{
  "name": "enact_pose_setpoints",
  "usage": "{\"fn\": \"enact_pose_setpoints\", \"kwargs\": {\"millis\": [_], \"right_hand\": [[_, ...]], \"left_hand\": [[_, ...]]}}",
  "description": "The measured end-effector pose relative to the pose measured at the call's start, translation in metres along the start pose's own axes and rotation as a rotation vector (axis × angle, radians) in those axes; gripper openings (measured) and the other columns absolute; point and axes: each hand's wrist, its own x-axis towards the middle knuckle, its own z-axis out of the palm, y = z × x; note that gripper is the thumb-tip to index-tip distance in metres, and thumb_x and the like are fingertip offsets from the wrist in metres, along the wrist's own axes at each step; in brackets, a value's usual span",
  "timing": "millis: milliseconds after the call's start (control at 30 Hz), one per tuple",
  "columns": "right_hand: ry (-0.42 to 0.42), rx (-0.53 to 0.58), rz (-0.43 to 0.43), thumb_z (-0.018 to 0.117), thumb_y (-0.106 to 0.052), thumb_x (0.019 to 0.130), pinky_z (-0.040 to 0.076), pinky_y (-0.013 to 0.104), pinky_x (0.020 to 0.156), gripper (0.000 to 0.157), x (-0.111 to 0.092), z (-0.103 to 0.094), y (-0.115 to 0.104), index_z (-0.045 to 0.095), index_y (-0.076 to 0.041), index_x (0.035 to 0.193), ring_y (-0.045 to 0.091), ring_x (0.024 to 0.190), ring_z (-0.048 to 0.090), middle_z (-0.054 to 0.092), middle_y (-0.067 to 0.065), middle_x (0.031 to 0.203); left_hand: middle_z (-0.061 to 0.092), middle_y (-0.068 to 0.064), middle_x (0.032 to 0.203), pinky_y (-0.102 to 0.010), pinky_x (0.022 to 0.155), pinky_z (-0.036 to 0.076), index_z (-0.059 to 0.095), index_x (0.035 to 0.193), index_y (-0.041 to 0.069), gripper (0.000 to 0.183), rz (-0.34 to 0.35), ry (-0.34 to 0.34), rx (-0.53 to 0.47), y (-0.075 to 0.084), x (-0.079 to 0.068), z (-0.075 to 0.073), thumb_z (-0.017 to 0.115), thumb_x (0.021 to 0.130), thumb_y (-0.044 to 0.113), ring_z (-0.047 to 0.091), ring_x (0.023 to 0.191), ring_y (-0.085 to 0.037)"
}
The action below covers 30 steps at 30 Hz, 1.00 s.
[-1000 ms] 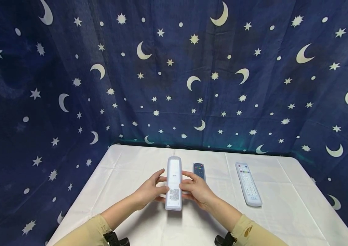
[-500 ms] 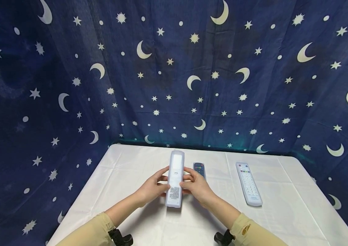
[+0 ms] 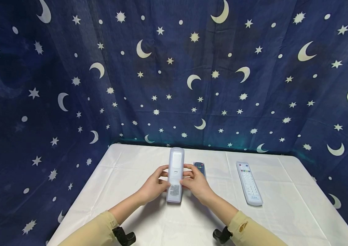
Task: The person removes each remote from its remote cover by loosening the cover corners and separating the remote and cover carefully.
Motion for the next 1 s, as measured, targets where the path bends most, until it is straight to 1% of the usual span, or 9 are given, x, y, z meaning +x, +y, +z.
{"fn": "enact_pose_setpoints", "kwargs": {"millis": [133,233,333,433,633,767,900,1000], "right_hand": [[0.007,-0.051,-0.037,0.067,0.011,0.088,0.059,0.041,0.085,0.061,0.002,0.000,0.001,0.046,-0.003,0.143,0.026,0.099,0.068,0.067,0.018,0.115],[0.013,-0.096,-0.072,0.067,0.011,0.089,0.058,0.037,0.085,0.057,0.004,0.001,0.001,0.048,-0.003,0.141,0.027,0.101,0.067,0.067,0.016,0.115],[0.020,-0.140,-0.114,0.067,0.011,0.089,0.057,0.036,0.085,0.055,0.005,0.002,0.001,0.050,-0.004,0.139,0.027,0.101,0.067,0.068,0.015,0.114],[0.018,-0.171,-0.140,0.066,0.011,0.089,0.057,0.038,0.086,0.053,0.005,0.003,0.001,0.050,-0.004,0.137,0.028,0.102,0.066,0.068,0.015,0.114],[-0.004,-0.234,-0.154,0.065,0.011,0.091,0.056,0.042,0.089,0.051,0.004,0.003,0.007,0.048,-0.003,0.136,0.028,0.103,0.066,0.067,0.016,0.115],[-0.004,-0.234,-0.151,0.065,0.011,0.091,0.056,0.045,0.090,0.053,0.005,0.002,0.010,0.046,-0.003,0.138,0.030,0.104,0.065,0.066,0.015,0.116],[0.001,-0.227,-0.141,0.065,0.011,0.091,0.056,0.047,0.090,0.054,0.006,0.002,0.011,0.045,-0.003,0.140,0.032,0.105,0.065,0.067,0.016,0.117],[-0.001,-0.246,-0.141,0.065,0.010,0.092,0.057,0.044,0.088,0.053,0.005,0.002,0.010,0.046,-0.004,0.139,0.030,0.104,0.066,0.067,0.015,0.116]], "left_hand": [[0.053,-0.021,0.131,-0.045,0.085,0.059,0.036,0.151,0.006,0.062,0.026,0.004,0.014,-0.003,0.004,-0.001,0.062,0.096,-0.003,0.066,0.102,-0.028],[0.054,-0.020,0.131,-0.042,0.086,0.058,0.037,0.148,0.004,0.059,0.037,0.007,0.027,-0.005,0.006,-0.002,0.062,0.096,-0.003,0.066,0.105,-0.029],[0.054,-0.020,0.131,-0.041,0.087,0.057,0.036,0.146,0.003,0.057,0.036,0.012,0.049,-0.005,0.008,-0.001,0.062,0.096,-0.003,0.066,0.107,-0.030],[0.055,-0.020,0.130,-0.041,0.089,0.056,0.037,0.143,0.002,0.054,0.035,0.024,0.069,-0.007,0.010,-0.001,0.062,0.096,-0.004,0.066,0.108,-0.030],[0.056,-0.020,0.127,-0.040,0.090,0.056,0.039,0.138,-0.001,0.049,0.039,0.031,0.086,-0.011,0.012,0.001,0.060,0.094,-0.006,0.066,0.107,-0.031],[0.055,-0.022,0.128,-0.039,0.089,0.057,0.039,0.137,-0.003,0.048,0.044,0.033,0.054,-0.010,0.012,0.001,0.062,0.094,-0.003,0.066,0.106,-0.031],[0.055,-0.022,0.131,-0.041,0.090,0.057,0.043,0.137,-0.003,0.047,0.048,0.054,0.021,-0.006,0.015,0.000,0.065,0.097,0.005,0.066,0.108,-0.031],[0.055,-0.021,0.133,-0.043,0.092,0.056,0.044,0.138,-0.002,0.046,0.055,0.070,0.011,0.001,0.016,-0.002,0.065,0.099,0.010,0.066,0.111,-0.032]]}}
